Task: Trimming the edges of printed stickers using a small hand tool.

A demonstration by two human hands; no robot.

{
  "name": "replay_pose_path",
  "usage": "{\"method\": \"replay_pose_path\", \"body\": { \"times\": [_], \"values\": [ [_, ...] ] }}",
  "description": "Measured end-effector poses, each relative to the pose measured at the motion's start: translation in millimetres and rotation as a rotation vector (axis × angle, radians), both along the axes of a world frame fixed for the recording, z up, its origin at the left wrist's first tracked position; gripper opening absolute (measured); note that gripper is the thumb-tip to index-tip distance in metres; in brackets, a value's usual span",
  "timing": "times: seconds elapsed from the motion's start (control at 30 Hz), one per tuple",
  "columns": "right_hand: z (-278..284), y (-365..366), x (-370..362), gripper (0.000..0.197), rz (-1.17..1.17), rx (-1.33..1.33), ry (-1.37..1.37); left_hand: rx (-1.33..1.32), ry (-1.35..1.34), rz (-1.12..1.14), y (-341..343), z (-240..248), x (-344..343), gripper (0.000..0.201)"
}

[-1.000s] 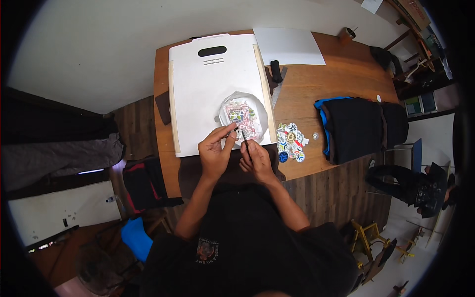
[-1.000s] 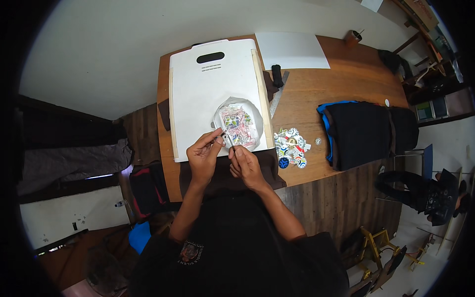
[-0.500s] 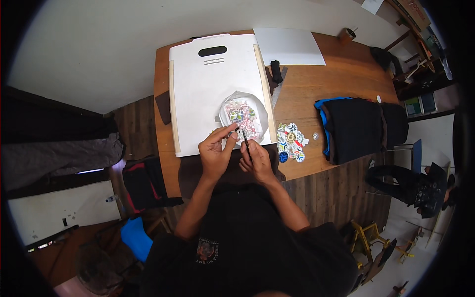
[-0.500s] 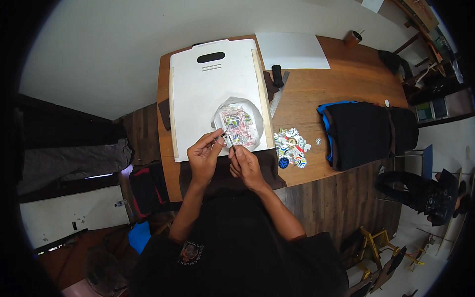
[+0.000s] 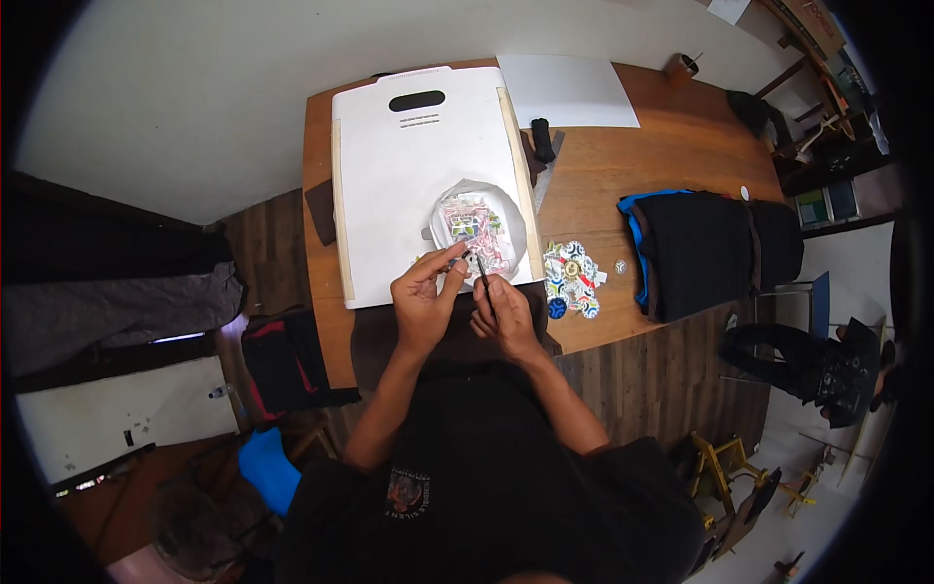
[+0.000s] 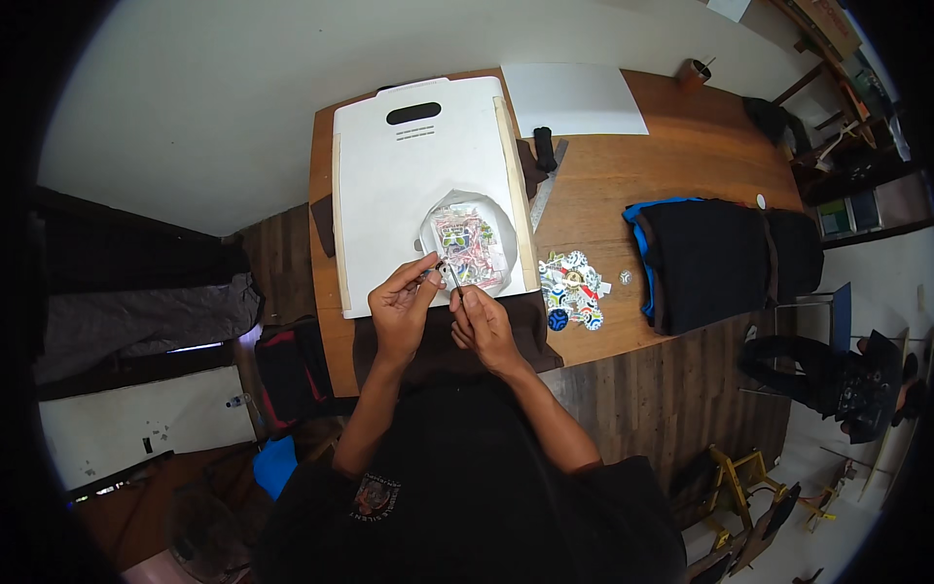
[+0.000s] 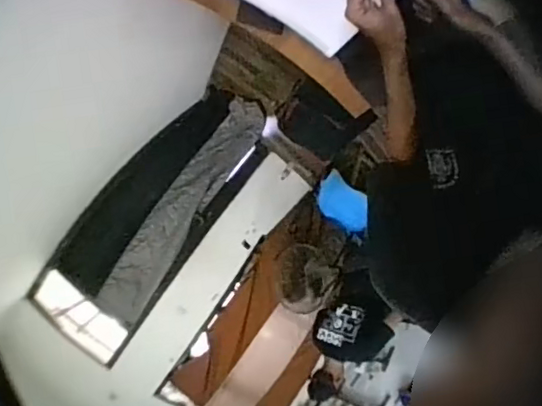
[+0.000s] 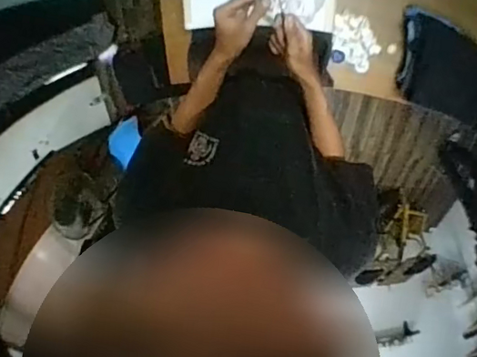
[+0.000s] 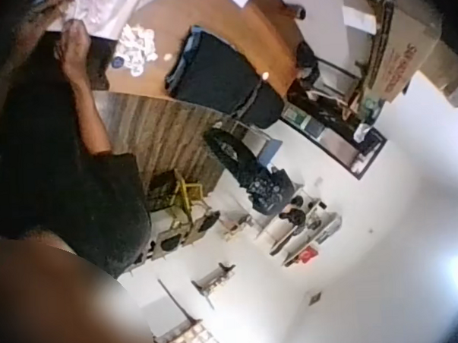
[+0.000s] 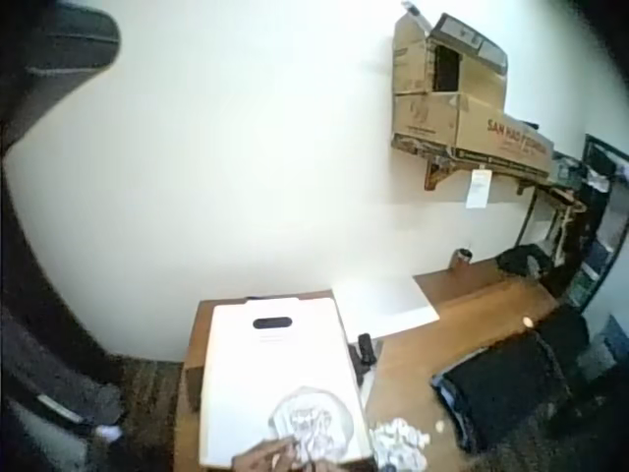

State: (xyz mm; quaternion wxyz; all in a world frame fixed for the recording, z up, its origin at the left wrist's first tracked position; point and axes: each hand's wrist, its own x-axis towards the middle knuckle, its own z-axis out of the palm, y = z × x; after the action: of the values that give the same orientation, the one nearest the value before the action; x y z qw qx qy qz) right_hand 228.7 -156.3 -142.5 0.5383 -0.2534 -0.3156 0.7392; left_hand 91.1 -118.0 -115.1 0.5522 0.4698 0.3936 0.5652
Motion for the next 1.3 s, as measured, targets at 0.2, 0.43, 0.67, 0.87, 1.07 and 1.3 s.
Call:
{"method": "replay_pose_path", "body": {
  "times": [0.2, 0.43, 0.67, 0.87, 1.07, 1.3],
  "values": [
    [1.7, 0.9, 0.2, 0.035, -0.014, 0.004, -0.001, 0.006, 0.001, -0.012, 0.0, 1.1, 0.7, 0.031],
    [1.6, 0.4, -3.1, 0.034, -0.044, -0.058, -0.045, -0.02, -0.014, 0.063, -1.9, 2.3, 5.1, 0.031],
    [0.2, 0.4, -5.9, 0.035, -0.074, -0.079, -0.037, -0.019, -0.022, 0.073, -2.3, 3.0, 5.5, 0.031],
    [1.4, 2.9, -1.6, 0.035, -0.053, -0.078, -0.037, -0.024, -0.015, 0.08, -0.8, 3.8, 3.3, 0.03],
    [1.6, 1.4, -0.7, 0.035, -0.024, -0.067, -0.064, -0.012, -0.008, 0.09, 0.8, 1.5, 1.0, 0.028],
    [0.0, -0.2, -0.9, 0.036, -0.019, -0.019, 0.011, 0.017, -0.028, 0.014, -0.5, 0.5, 2.0, 0.027]
  ]
}}
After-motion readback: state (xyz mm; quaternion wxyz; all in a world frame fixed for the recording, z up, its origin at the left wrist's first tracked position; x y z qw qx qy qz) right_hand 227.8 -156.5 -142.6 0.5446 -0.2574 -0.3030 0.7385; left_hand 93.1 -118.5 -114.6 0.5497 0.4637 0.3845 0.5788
